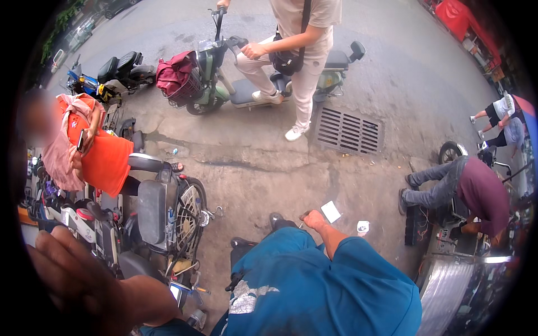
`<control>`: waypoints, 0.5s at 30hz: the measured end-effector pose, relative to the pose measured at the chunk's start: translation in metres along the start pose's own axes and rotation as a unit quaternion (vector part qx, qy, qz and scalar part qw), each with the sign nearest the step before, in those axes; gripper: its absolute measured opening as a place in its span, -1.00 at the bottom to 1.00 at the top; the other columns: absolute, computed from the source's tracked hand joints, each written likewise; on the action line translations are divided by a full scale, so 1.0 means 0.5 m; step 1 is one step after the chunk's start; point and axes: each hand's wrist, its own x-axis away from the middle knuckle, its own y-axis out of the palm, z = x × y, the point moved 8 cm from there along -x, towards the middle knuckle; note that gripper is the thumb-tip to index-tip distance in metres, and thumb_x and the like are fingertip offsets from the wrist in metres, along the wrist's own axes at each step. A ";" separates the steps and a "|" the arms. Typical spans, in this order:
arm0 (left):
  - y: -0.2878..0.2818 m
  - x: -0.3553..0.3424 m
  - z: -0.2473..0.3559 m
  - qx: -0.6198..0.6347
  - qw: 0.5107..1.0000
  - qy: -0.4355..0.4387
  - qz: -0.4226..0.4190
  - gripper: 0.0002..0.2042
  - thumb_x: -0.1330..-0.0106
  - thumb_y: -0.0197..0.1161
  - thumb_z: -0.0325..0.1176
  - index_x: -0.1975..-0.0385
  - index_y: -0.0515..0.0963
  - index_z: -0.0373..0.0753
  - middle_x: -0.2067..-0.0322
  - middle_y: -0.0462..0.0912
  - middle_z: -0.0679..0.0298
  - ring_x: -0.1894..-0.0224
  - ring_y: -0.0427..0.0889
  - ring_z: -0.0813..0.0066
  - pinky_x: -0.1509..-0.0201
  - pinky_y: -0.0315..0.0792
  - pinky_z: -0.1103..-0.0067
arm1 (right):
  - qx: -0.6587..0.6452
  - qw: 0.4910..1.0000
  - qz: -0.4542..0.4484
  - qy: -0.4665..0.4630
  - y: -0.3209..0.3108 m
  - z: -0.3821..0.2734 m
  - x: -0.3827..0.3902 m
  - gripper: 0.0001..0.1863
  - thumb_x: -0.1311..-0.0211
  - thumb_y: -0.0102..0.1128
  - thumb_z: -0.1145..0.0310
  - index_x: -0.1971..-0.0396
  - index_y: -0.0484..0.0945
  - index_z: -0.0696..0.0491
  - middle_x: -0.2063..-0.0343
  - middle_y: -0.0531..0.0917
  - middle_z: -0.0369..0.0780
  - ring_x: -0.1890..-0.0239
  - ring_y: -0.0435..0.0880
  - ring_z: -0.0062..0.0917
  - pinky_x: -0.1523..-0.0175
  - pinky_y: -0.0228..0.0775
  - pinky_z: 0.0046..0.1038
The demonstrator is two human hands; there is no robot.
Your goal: The person works on an electric bicycle, interacting with a digital screen on a component, adjusting the seat, and handling wires near a battery compartment.
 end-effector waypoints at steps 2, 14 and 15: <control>0.019 0.018 -0.006 0.011 0.999 -0.008 -0.029 -0.81 -0.29 0.19 -0.26 0.11 0.51 -0.01 0.01 0.56 0.44 -0.01 0.54 0.61 0.03 0.41 0.65 | -0.027 0.999 -0.037 0.006 0.000 -0.024 0.011 -0.53 -0.07 0.18 0.06 0.10 0.61 0.07 0.09 0.62 -0.06 -0.01 0.56 -0.20 -0.09 0.36 -0.32; 0.011 0.029 -0.018 0.012 0.999 -0.029 -0.024 -0.76 -0.24 0.20 -0.32 0.11 0.45 -0.11 0.07 0.55 0.36 0.12 0.52 0.54 0.15 0.41 0.61 | -0.004 1.000 0.009 -0.005 -0.007 -0.001 0.022 -0.55 -0.08 0.19 0.08 0.16 0.62 0.12 0.30 0.68 -0.14 0.20 0.63 -0.38 0.05 0.42 -0.39; 0.013 0.034 -0.022 0.013 0.999 -0.028 -0.026 -0.76 -0.23 0.21 -0.33 0.11 0.45 -0.12 0.08 0.54 0.35 0.13 0.52 0.54 0.16 0.41 0.61 | -0.004 1.000 0.008 -0.006 -0.008 0.000 0.024 -0.55 -0.08 0.19 0.08 0.16 0.62 0.12 0.30 0.68 -0.14 0.20 0.63 -0.38 0.05 0.42 -0.39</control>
